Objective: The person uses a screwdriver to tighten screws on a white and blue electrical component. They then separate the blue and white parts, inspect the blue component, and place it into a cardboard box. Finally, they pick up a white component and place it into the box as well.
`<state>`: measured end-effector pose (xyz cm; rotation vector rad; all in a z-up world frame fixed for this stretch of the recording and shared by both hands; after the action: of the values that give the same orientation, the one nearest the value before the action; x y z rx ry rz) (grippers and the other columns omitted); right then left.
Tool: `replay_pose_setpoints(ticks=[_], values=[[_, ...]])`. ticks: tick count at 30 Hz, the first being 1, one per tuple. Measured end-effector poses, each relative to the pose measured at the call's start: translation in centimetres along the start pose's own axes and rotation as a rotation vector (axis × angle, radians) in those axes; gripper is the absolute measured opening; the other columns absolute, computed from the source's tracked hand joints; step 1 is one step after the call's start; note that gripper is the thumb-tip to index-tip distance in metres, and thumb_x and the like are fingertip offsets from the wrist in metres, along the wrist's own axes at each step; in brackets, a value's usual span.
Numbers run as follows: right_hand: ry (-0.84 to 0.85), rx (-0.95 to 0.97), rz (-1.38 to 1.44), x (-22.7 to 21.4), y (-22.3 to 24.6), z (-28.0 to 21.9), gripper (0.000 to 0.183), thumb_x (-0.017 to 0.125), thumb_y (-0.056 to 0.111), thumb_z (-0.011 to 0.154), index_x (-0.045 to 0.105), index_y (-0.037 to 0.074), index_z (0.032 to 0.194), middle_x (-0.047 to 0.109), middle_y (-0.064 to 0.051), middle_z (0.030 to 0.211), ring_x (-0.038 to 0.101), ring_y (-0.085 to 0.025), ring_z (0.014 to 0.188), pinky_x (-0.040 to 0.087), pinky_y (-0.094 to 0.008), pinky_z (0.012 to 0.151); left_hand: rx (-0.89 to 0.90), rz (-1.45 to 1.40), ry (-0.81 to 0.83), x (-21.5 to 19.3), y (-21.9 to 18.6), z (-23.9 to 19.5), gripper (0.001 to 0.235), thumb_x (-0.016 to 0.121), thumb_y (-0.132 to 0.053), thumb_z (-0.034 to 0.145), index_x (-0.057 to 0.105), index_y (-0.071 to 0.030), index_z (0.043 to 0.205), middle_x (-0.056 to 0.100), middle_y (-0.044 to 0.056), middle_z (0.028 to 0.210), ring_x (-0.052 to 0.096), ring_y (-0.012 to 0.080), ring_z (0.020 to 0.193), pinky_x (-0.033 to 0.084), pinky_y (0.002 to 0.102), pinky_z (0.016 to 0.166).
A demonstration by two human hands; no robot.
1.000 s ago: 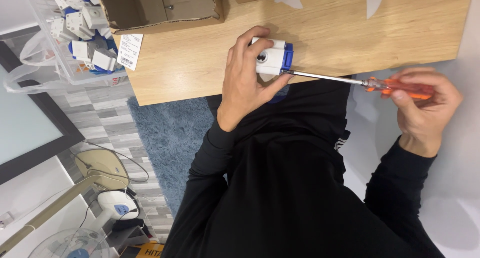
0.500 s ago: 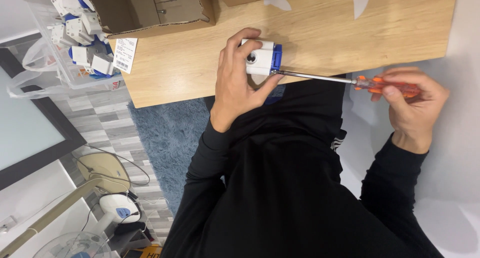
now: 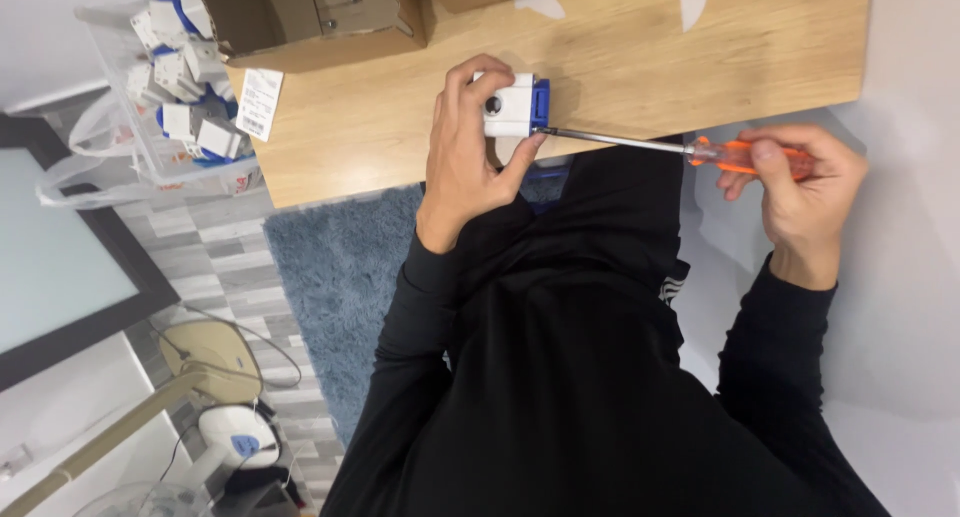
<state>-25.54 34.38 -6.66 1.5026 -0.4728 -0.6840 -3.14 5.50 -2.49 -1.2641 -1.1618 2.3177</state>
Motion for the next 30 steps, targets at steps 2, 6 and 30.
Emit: replay_pose_setpoints(ticks=[2, 6, 30], values=[[-0.005, -0.041, 0.028, -0.5, -0.5, -0.2, 0.014, 0.065, 0.001, 0.121, 0.062, -0.014, 0.122, 0.069, -0.034, 0.109, 0.073, -0.043, 0.084, 0.06, -0.039, 0.067, 0.014, 0.006, -0.008, 0.0, -0.1, 0.0, 0.051, 0.072, -0.041, 0.105, 0.048, -0.011, 0.139, 0.054, 0.013, 0.138, 0.062, 0.0326, 0.129, 0.05, 0.048, 0.104], [0.019, -0.129, 0.116, -1.0, -1.2, -0.4, 0.018, 0.073, -0.005, 0.11, 0.06, -0.007, 0.123, 0.065, -0.028, 0.123, 0.074, -0.041, 0.105, 0.072, -0.048, 0.095, -0.006, 0.015, -0.019, 0.0, -0.1, -0.4, 0.051, 0.076, -0.035, 0.102, 0.049, -0.012, 0.138, 0.054, 0.011, 0.138, 0.063, 0.032, 0.124, 0.05, 0.047, 0.102], [-0.072, 0.075, -0.023, 0.4, -0.1, -0.1, 0.036, 0.056, 0.014, 0.132, 0.061, -0.017, 0.114, 0.065, -0.036, 0.087, 0.066, -0.038, 0.062, 0.055, -0.038, 0.056, 0.019, 0.053, -0.032, 0.0, 0.5, -0.8, 0.054, 0.079, -0.035, 0.103, 0.051, -0.014, 0.144, 0.055, 0.012, 0.142, 0.063, 0.0331, 0.129, 0.053, 0.05, 0.106]])
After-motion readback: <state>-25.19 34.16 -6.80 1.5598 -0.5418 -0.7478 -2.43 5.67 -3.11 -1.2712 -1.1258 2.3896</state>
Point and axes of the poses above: each hand's wrist, its own z-axis towards the middle knuckle, its own x-axis out of the palm, y = z × x, the point moved 3 cm from there along z, towards the middle knuckle
